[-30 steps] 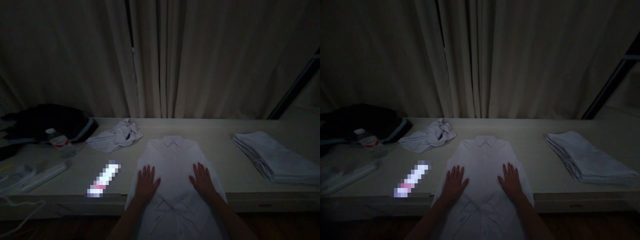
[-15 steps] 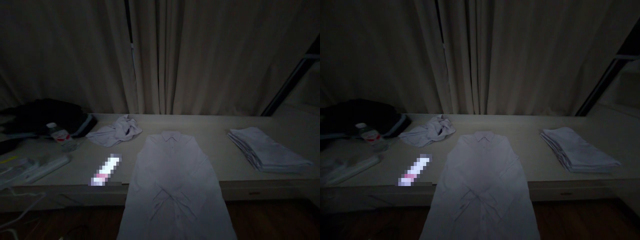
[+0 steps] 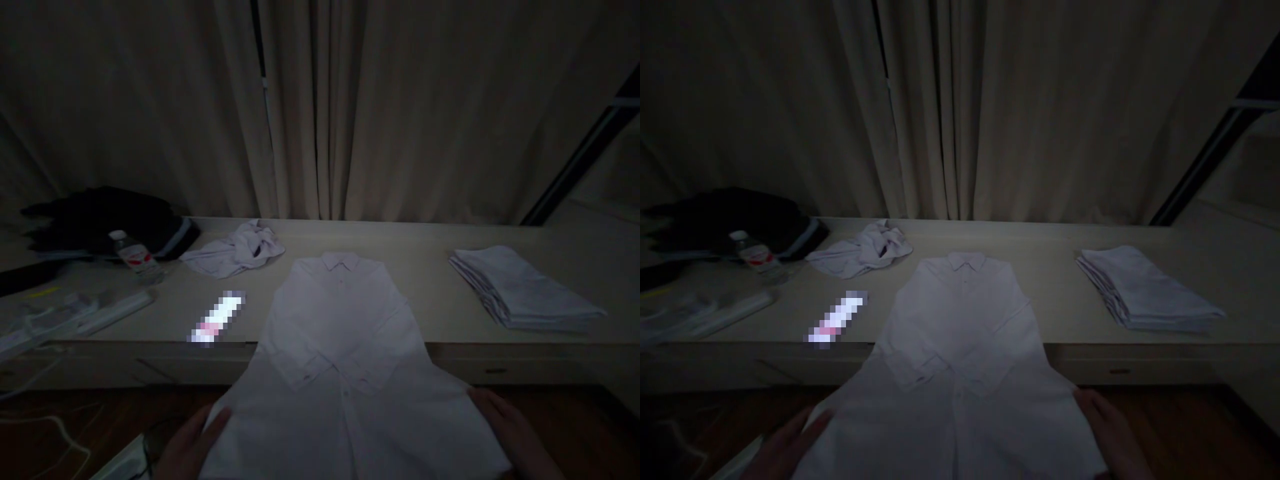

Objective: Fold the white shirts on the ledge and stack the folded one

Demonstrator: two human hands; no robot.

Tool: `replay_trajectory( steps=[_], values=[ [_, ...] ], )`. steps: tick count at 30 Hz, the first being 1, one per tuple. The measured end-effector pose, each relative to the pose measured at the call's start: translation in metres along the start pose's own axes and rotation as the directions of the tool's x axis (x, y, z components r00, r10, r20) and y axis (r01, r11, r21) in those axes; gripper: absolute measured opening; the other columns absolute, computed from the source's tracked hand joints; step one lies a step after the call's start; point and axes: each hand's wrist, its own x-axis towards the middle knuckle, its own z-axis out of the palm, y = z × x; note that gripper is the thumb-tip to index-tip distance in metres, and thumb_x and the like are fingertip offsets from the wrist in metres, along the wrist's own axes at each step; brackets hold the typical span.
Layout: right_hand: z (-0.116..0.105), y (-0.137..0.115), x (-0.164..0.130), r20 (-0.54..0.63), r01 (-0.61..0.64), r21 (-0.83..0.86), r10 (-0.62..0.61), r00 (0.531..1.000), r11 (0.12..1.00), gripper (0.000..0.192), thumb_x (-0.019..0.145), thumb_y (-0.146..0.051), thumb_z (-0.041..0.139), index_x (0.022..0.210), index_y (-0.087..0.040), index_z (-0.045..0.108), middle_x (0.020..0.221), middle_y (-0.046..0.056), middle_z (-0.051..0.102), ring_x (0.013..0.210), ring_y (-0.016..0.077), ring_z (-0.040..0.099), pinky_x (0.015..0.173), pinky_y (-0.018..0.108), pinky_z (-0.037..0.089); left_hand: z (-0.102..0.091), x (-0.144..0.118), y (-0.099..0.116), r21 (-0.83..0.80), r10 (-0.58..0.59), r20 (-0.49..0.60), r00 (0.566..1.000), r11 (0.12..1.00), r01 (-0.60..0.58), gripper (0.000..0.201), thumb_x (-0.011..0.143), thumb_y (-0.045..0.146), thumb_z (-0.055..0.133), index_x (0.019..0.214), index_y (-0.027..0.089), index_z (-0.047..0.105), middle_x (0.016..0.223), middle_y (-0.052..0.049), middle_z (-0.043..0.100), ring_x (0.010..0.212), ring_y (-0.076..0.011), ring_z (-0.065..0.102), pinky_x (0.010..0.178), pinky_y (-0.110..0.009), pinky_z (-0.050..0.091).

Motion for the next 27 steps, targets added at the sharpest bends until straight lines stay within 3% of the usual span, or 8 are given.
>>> replay_trajectory(
  steps=[3,6,12,15,19,23,25,27],
  values=[
    [-0.006,-0.035,-0.004,0.002,-0.017,0.063,0.017,1.000,0.998,0.053,0.062,-0.067,0.056,0.082,-0.019,0.070,0.085,0.009,0.073,0.082,0.0262,0.066,0.067,0.032,0.050,0.002,-0.004,0.035,-0.178,-0.083,0.019,0.996,0.980,0.085,0.051,0.064,0.055,0.063,0.101,0.019,0.062,0.097,-0.007,0.073,0.088,-0.0251,0.069,0.079,-0.035,0.056],
    [-0.012,-0.046,-0.009,0.014,-0.026,0.064,0.025,1.000,0.998,0.054,0.063,-0.068,0.057,0.081,-0.018,0.068,0.076,0.007,0.071,0.072,0.0236,0.064,0.060,0.030,0.048,-0.001,-0.010,0.047,-0.188,-0.094,0.002,0.996,0.978,0.092,0.054,0.062,0.054,0.068,0.102,0.018,0.061,0.092,-0.007,0.074,0.080,-0.0235,0.069,0.070,-0.031,0.056],
    [-0.006,-0.002,-0.025,0.007,-0.182,0.114,0.182,0.983,0.977,0.061,0.057,-0.069,0.064,0.091,-0.018,0.065,0.078,0.005,0.070,0.070,0.0220,0.063,0.059,0.029,0.047,-0.006,-0.026,0.003,-0.188,-0.099,0.011,0.995,0.977,0.100,0.053,0.061,0.059,0.067,0.095,0.019,0.062,0.086,-0.004,0.073,0.077,-0.0228,0.069,0.064,-0.027,0.054],
    [0.007,0.020,-0.035,-0.055,-0.220,0.123,0.228,0.972,0.968,0.061,0.054,-0.068,0.066,0.088,-0.017,0.066,0.078,0.006,0.070,0.071,0.0232,0.064,0.060,0.031,0.048,-0.006,-0.026,-0.021,-0.042,-0.120,0.045,0.992,0.992,0.122,0.051,0.058,0.062,0.064,0.086,0.019,0.064,0.082,-0.004,0.073,0.079,-0.0256,0.068,0.069,-0.031,0.054],
    [0.008,0.027,-0.041,-0.024,-0.217,0.099,0.220,0.975,0.971,0.060,0.055,-0.067,0.065,0.090,-0.018,0.066,0.083,0.006,0.071,0.077,0.0241,0.065,0.065,0.031,0.049,-0.010,-0.021,-0.024,0.147,-0.037,0.051,0.998,0.989,0.029,0.049,0.060,0.063,0.059,0.081,0.020,0.065,0.080,-0.003,0.073,0.081,-0.0272,0.067,0.074,-0.033,0.053],
    [-0.010,0.037,-0.036,-0.078,-0.182,-0.034,0.179,0.981,0.983,0.057,0.059,-0.064,0.062,0.094,-0.020,0.065,0.089,0.007,0.071,0.083,0.0259,0.065,0.068,0.033,0.050,-0.017,-0.016,-0.029,0.156,0.033,0.070,0.997,0.987,-0.043,0.048,0.070,0.060,0.054,0.093,0.019,0.063,0.090,-0.004,0.073,0.086,-0.0264,0.067,0.074,-0.033,0.054],
    [-0.013,0.050,-0.036,-0.152,-0.104,-0.126,0.084,0.985,0.987,0.061,0.057,-0.061,0.063,0.101,-0.018,0.062,0.097,0.011,0.070,0.090,0.0285,0.064,0.074,0.037,0.051,-0.013,-0.018,-0.040,0.246,0.117,-0.056,0.992,0.964,-0.100,0.055,0.071,0.058,0.054,0.105,0.016,0.059,0.101,-0.009,0.070,0.095,-0.0284,0.065,0.079,-0.037,0.054],
    [-0.003,0.061,-0.040,-0.237,0.025,-0.249,-0.086,0.968,0.968,0.063,0.059,-0.057,0.062,0.105,-0.015,0.059,0.106,0.015,0.066,0.097,0.0308,0.062,0.081,0.041,0.051,0.004,-0.028,-0.051,0.401,0.295,-0.142,0.945,0.890,-0.217,0.056,0.075,0.054,0.052,0.115,0.015,0.055,0.113,-0.012,0.066,0.104,-0.0289,0.061,0.088,-0.041,0.051]
  ],
)
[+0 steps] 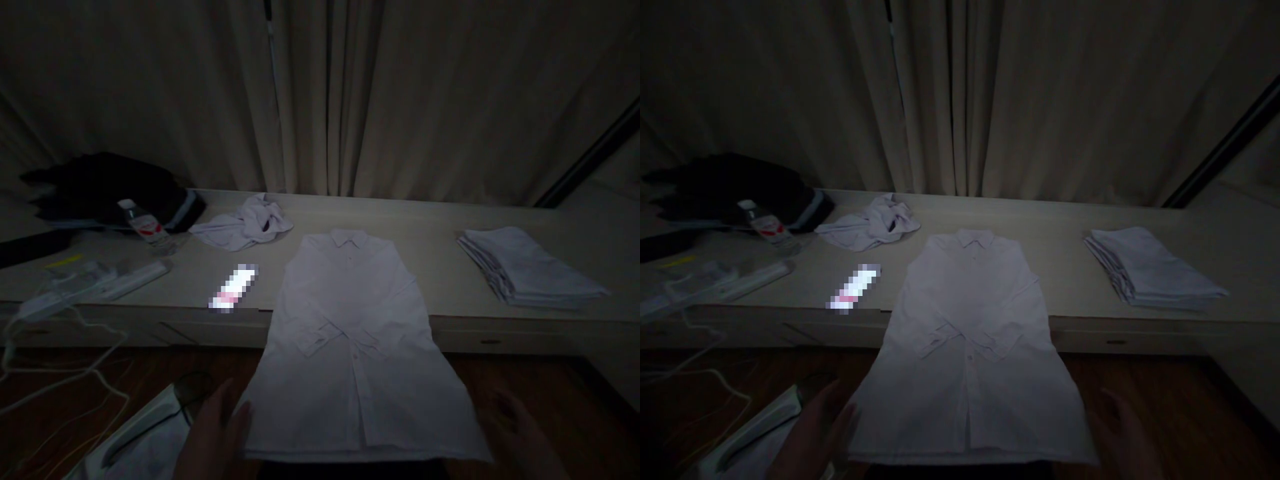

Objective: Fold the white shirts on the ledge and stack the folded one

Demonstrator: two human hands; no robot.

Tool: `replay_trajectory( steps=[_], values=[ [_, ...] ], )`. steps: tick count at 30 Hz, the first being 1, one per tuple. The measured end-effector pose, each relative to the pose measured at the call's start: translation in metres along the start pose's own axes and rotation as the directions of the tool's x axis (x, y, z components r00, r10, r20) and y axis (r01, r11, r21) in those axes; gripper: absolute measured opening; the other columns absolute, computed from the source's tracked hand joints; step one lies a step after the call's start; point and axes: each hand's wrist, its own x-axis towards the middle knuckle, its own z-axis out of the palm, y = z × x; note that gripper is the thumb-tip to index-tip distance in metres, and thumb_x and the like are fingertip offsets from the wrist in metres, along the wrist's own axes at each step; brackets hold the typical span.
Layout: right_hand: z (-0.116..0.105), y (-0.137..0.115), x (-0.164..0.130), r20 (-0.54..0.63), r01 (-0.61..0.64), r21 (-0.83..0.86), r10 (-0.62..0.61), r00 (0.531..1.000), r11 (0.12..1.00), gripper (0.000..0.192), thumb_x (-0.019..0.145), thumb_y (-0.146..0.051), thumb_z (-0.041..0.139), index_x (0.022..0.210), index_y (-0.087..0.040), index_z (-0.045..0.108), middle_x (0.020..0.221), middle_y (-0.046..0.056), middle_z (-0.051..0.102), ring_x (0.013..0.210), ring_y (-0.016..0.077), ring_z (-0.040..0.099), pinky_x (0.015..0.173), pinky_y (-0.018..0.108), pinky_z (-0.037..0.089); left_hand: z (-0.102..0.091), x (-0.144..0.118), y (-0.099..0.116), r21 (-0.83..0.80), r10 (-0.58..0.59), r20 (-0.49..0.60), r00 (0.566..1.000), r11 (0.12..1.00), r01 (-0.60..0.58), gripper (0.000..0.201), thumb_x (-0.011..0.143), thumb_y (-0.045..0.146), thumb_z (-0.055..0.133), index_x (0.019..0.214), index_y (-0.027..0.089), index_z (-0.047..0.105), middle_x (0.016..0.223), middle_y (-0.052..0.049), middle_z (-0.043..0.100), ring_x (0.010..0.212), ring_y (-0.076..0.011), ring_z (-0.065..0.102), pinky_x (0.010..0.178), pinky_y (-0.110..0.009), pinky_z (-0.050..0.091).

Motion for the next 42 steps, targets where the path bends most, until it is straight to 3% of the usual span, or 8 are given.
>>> replay_trajectory(
  steps=[2,4,8,11,23,34,39,42],
  values=[
    [0.024,-0.003,-0.016,-0.034,0.211,-0.096,-0.215,0.976,0.973,0.053,0.068,-0.053,0.057,0.106,-0.015,0.059,0.111,0.016,0.064,0.102,0.0297,0.061,0.086,0.043,0.050,0.025,-0.023,0.011,0.094,0.261,0.024,0.965,0.961,-0.262,0.043,0.082,0.045,0.049,0.115,0.019,0.057,0.114,-0.010,0.065,0.105,-0.0247,0.060,0.091,-0.040,0.049],
    [0.058,-0.015,-0.038,0.063,0.464,-0.168,-0.461,0.885,0.870,0.034,0.078,-0.043,0.052,0.102,-0.020,0.062,0.110,0.013,0.064,0.102,0.0261,0.060,0.089,0.042,0.049,0.057,-0.049,0.032,0.089,0.514,0.173,0.840,0.841,-0.533,0.025,0.085,0.031,0.049,0.105,0.024,0.062,0.102,-0.005,0.068,0.095,-0.0192,0.062,0.085,-0.033,0.051],
    [0.129,-0.041,-0.080,0.322,0.875,-0.201,-0.813,0.484,0.441,0.023,0.075,-0.025,0.060,0.097,-0.026,0.064,0.124,0.009,0.058,0.117,0.0267,0.052,0.092,0.043,0.047,0.118,-0.088,0.065,0.141,0.650,0.366,0.666,0.669,-0.730,0.012,0.076,0.014,0.059,0.081,0.024,0.064,0.082,-0.002,0.066,0.080,-0.0185,0.059,0.073,-0.032,0.048],
    [0.156,-0.046,-0.096,0.362,0.928,-0.219,-0.859,0.363,0.300,0.018,0.069,-0.023,0.066,0.087,-0.025,0.065,0.122,0.006,0.060,0.121,0.0287,0.048,0.096,0.045,0.042,0.142,-0.098,0.067,0.222,0.643,0.378,0.665,0.635,-0.740,0.008,0.074,0.014,0.063,0.076,0.022,0.063,0.078,-0.002,0.064,0.077,-0.0194,0.058,0.070,-0.033,0.046],
    [0.135,-0.074,-0.099,0.240,0.857,-0.104,-0.824,0.513,0.504,0.015,0.086,-0.017,0.046,0.083,-0.022,0.059,0.073,0.001,0.062,0.072,0.0156,0.058,0.068,0.029,0.046,0.136,-0.089,0.081,0.260,0.521,0.475,0.709,0.687,-0.678,0.011,0.075,0.014,0.063,0.083,0.022,0.064,0.082,0.000,0.064,0.080,-0.0196,0.058,0.074,-0.035,0.044],
    [0.135,-0.083,-0.101,0.336,0.655,0.107,-0.647,0.685,0.748,0.020,0.092,-0.030,0.042,0.087,-0.022,0.059,0.078,0.002,0.063,0.072,0.0135,0.060,0.066,0.024,0.049,0.145,-0.097,0.078,0.143,0.690,0.357,0.629,0.625,-0.767,0.014,0.073,0.006,0.054,0.073,0.019,0.059,0.068,-0.002,0.059,0.068,-0.0184,0.054,0.063,-0.032,0.042],
    [0.141,-0.087,-0.104,0.356,0.717,0.099,-0.697,0.622,0.690,0.016,0.090,-0.024,0.043,0.089,-0.022,0.059,0.081,0.002,0.063,0.076,0.0143,0.058,0.069,0.025,0.047,0.151,-0.097,0.077,0.060,0.676,0.392,0.624,0.658,-0.751,0.014,0.077,0.012,0.051,0.074,0.020,0.062,0.071,-0.004,0.064,0.066,-0.0178,0.056,0.061,-0.031,0.042],
    [0.153,-0.074,-0.110,0.378,0.796,0.040,-0.747,0.547,0.604,0.012,0.085,-0.019,0.048,0.086,-0.023,0.059,0.079,0.001,0.063,0.076,0.0153,0.057,0.068,0.026,0.045,0.141,-0.097,0.070,-0.040,0.662,0.511,0.548,0.655,-0.755,0.019,0.079,0.016,0.051,0.066,0.022,0.063,0.062,-0.001,0.064,0.056,-0.0145,0.055,0.056,-0.026,0.042]
  ],
)
